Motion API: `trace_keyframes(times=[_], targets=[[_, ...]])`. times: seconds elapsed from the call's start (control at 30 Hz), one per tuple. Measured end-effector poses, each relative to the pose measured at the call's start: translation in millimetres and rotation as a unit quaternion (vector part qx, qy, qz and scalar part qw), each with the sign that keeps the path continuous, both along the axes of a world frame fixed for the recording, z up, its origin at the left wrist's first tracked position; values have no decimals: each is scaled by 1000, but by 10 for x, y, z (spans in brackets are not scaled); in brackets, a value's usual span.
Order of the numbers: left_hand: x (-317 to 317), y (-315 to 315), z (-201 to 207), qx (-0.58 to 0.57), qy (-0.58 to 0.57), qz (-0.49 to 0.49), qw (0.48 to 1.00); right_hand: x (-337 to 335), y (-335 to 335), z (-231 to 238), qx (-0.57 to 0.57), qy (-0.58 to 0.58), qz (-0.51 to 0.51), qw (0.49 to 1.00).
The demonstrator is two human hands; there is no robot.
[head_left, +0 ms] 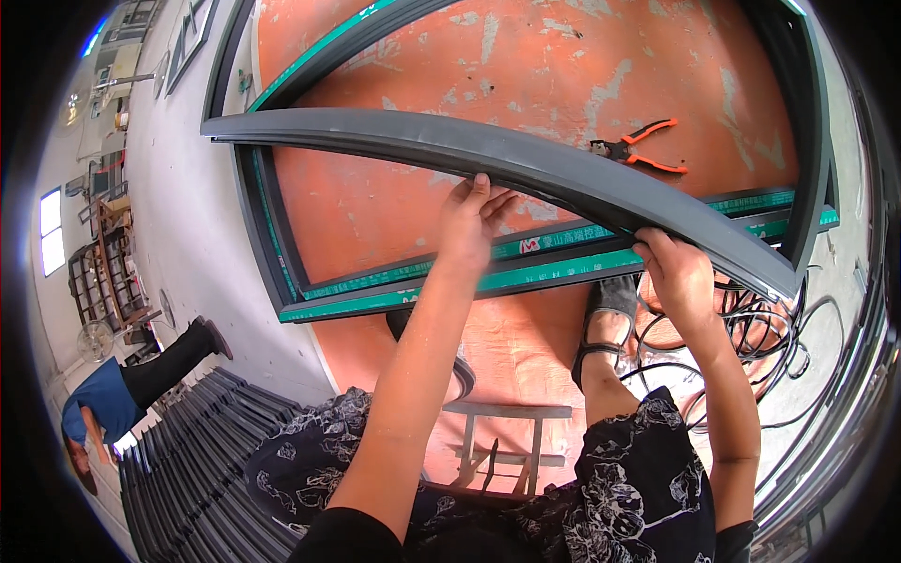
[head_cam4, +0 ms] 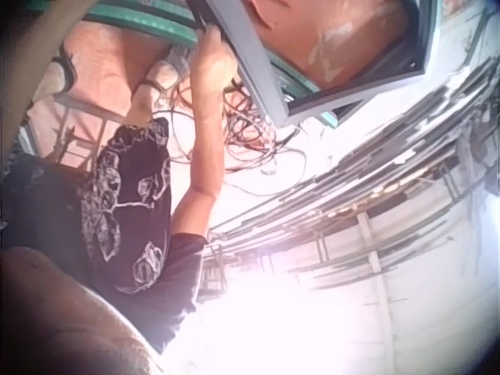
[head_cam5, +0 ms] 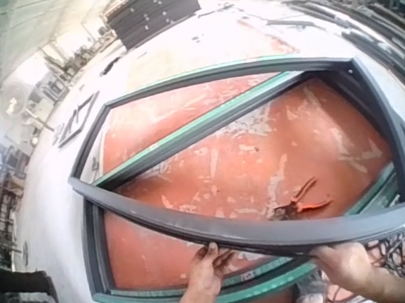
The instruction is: The person assembles a window frame by inserting a rubber gasket into the frame groove, using pliers to trim the gasket, and pressing the frame sections together.
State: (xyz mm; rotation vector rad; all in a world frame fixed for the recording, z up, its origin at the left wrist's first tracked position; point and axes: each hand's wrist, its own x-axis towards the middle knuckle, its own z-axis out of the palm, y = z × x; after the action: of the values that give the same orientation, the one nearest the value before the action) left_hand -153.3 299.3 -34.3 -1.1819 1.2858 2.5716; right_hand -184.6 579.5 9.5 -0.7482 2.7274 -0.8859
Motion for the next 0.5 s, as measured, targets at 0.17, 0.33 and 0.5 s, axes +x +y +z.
trace_keyframes(times=[0.17,0.33,0.5], targets=[[-27,230,115,14,-19,-10,1000,22,23,-57,8,43,-26,999],[9,276,71,2,-9,4,1000,17,10,17,-6,11,-9,1000],[-15,463,128,45,-41,-15,998,19,18,-38,-7,24,-20,999]])
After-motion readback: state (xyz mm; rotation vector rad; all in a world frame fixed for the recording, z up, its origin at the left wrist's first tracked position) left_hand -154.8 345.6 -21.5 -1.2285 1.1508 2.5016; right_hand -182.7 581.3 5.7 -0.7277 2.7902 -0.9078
